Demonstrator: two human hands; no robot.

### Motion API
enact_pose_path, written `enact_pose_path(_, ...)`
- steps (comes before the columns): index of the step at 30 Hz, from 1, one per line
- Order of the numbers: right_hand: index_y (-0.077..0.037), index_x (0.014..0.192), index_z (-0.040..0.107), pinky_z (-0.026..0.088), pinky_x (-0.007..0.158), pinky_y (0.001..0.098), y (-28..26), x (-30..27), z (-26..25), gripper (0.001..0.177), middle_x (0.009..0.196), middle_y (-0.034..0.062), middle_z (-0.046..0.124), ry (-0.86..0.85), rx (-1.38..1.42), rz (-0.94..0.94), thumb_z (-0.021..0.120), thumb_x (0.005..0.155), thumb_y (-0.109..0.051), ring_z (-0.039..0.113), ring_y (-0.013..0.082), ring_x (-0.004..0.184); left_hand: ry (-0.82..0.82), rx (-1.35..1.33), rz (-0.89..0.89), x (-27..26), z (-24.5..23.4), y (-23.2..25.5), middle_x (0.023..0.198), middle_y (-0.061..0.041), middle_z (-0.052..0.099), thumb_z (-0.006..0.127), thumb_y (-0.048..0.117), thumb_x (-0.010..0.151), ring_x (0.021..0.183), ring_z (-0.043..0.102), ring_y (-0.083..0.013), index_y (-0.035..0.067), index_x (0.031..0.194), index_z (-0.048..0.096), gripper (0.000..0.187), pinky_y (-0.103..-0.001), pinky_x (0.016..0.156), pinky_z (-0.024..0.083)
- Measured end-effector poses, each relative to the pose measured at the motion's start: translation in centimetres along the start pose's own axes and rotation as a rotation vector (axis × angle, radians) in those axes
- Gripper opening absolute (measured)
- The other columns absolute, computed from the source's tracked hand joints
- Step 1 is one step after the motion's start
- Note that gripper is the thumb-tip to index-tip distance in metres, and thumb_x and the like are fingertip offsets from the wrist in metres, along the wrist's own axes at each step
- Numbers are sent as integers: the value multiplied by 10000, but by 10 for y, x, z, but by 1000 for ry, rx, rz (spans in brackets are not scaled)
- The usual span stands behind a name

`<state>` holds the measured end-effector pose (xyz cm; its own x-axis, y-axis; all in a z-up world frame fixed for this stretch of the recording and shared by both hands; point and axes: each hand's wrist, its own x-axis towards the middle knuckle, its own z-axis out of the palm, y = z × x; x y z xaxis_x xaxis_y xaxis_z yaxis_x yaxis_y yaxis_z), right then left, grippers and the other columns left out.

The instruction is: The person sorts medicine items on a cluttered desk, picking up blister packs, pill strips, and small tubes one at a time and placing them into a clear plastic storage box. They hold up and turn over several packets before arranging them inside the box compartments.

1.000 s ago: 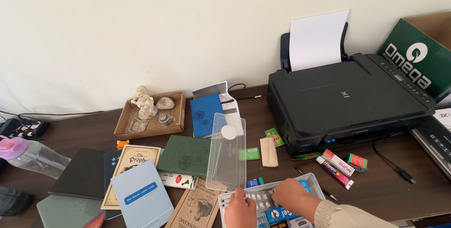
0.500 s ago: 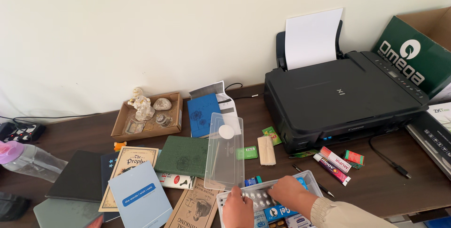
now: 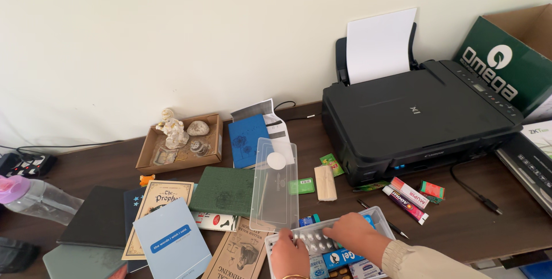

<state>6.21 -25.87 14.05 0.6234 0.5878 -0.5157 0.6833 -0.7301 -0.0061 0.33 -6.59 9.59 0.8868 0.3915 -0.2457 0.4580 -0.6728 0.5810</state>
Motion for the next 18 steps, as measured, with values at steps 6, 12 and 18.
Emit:
enact_pose_path(6,-184,1237,606,558,679,457,-2,-15,-1,278,843,105,694,131,46,-3,612,969,-108,721,313,851,-114,-140,-91,-1,-16,0,802,-89,777,749,194,853,795,777,-247,135,1034,611,234,-389,781,592)
enact_pose_path(12,-238,1249,614,561,671,454,1,-30,-8,346,836,99,680,185,104,41,626,934,-96,718,322,835,-106,-284,-5,-3,-6,-3,772,-94,798,766,121,830,735,786,-224,104,994,622,219,-358,722,591)
enact_pose_path(18,-240,1244,611,562,698,461,5,-37,-8,337,856,99,685,210,111,41,625,937,-100,721,325,862,-327,-677,-251,-1,13,6,805,-123,783,691,-43,868,735,765,-182,27,1066,649,214,-317,569,633)
